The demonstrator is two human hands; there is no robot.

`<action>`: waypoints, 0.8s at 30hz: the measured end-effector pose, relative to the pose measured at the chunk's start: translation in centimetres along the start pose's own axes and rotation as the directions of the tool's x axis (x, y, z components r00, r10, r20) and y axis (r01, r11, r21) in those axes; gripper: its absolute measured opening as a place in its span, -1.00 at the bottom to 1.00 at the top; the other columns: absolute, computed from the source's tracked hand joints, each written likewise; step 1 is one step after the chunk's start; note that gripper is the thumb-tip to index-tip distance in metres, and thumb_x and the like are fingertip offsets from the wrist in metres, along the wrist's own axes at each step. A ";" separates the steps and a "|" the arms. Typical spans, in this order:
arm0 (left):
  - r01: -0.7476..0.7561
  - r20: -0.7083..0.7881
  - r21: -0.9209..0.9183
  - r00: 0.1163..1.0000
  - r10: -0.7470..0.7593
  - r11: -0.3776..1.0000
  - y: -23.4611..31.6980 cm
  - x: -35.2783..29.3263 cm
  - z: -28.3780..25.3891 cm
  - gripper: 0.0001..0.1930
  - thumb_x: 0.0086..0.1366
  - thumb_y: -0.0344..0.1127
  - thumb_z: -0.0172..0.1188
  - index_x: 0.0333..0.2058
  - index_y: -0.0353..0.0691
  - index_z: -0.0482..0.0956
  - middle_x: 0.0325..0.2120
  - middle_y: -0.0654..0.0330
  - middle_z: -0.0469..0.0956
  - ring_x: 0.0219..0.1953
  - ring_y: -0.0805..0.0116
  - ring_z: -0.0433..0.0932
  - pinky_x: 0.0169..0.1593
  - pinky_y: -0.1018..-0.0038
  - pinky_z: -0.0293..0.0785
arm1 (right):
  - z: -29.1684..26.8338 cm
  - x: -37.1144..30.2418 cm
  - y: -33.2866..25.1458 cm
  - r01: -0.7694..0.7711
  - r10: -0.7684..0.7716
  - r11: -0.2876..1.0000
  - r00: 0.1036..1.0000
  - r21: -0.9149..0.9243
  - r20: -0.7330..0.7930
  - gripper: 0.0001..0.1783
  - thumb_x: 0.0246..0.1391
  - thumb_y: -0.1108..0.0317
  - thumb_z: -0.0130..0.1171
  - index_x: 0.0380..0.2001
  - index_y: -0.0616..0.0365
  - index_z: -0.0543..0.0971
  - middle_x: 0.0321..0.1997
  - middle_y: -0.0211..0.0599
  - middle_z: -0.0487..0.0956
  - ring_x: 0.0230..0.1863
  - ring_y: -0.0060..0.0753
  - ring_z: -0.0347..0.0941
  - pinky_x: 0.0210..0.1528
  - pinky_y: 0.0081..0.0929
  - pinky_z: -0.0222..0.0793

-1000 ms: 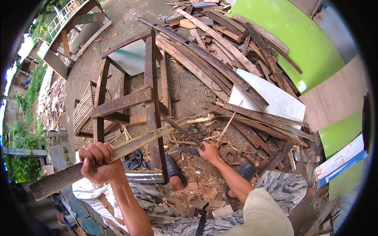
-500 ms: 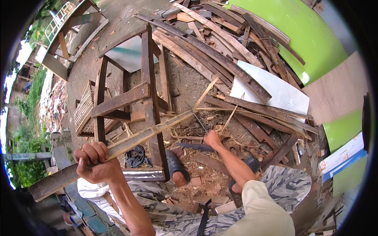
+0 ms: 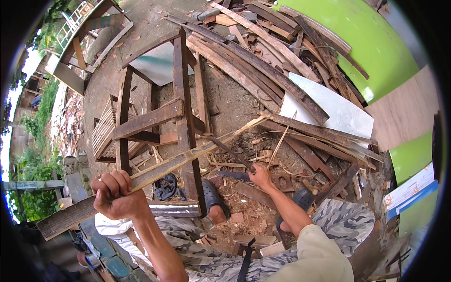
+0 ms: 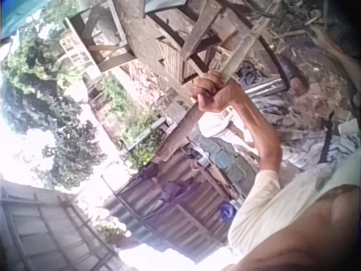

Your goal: The person sits on the ground and uses a knife to shave thin strips from a wooden stick, repeatedly peeling the wood and letting the shavings fall to the floor.

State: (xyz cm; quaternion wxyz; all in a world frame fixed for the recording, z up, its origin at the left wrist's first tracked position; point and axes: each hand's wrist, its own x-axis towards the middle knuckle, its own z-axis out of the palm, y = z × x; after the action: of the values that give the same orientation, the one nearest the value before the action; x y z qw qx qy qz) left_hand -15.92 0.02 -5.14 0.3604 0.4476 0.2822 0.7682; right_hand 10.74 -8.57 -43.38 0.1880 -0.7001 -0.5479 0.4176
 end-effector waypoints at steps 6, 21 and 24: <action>-0.003 -0.019 -0.023 1.000 0.003 1.000 -0.6 0.1 -0.5 -0.67 0.21 -0.15 -0.01 -0.62 -0.03 0.06 -0.76 0.38 -0.01 -0.73 0.55 -0.04 -0.63 0.54 -0.10 | -0.5 1.2 0.5 -0.291 0.292 0.956 0.956 -0.038 0.012 -0.65 -0.06 0.21 0.27 -0.24 0.22 0.65 -0.37 0.16 0.64 -0.27 0.23 0.60 -0.20 0.00 0.51; 0.014 0.047 -0.094 0.999 -0.009 0.996 -0.7 -0.2 0.7 -0.67 0.21 -0.16 -0.02 -0.62 -0.03 0.05 -0.75 0.37 -0.01 -0.73 0.56 -0.04 -0.65 0.56 -0.07 | -1.0 2.2 -1.1 -0.052 0.057 0.997 0.994 0.054 -0.093 -0.71 -0.09 0.26 0.20 -0.39 0.31 0.56 -0.56 0.15 0.56 -0.42 0.19 0.56 -0.30 -0.04 0.44; 0.021 0.040 -0.087 0.999 -0.017 0.996 -0.5 -0.8 1.6 -0.67 0.21 -0.16 -0.02 -0.62 -0.03 0.05 -0.75 0.36 0.01 -0.73 0.55 -0.03 -0.65 0.56 -0.08 | -1.2 0.8 -2.3 -0.257 0.256 0.965 0.966 0.060 0.021 -0.65 -0.05 0.21 0.20 -0.30 0.30 0.60 -0.41 0.19 0.60 -0.28 0.20 0.56 -0.18 -0.02 0.45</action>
State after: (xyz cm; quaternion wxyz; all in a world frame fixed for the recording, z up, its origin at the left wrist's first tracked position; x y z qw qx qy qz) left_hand -14.03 -0.13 -5.18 0.3925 0.4437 0.2452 0.7674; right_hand 10.34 -6.82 -41.33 0.1506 -0.7561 -0.4406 0.4599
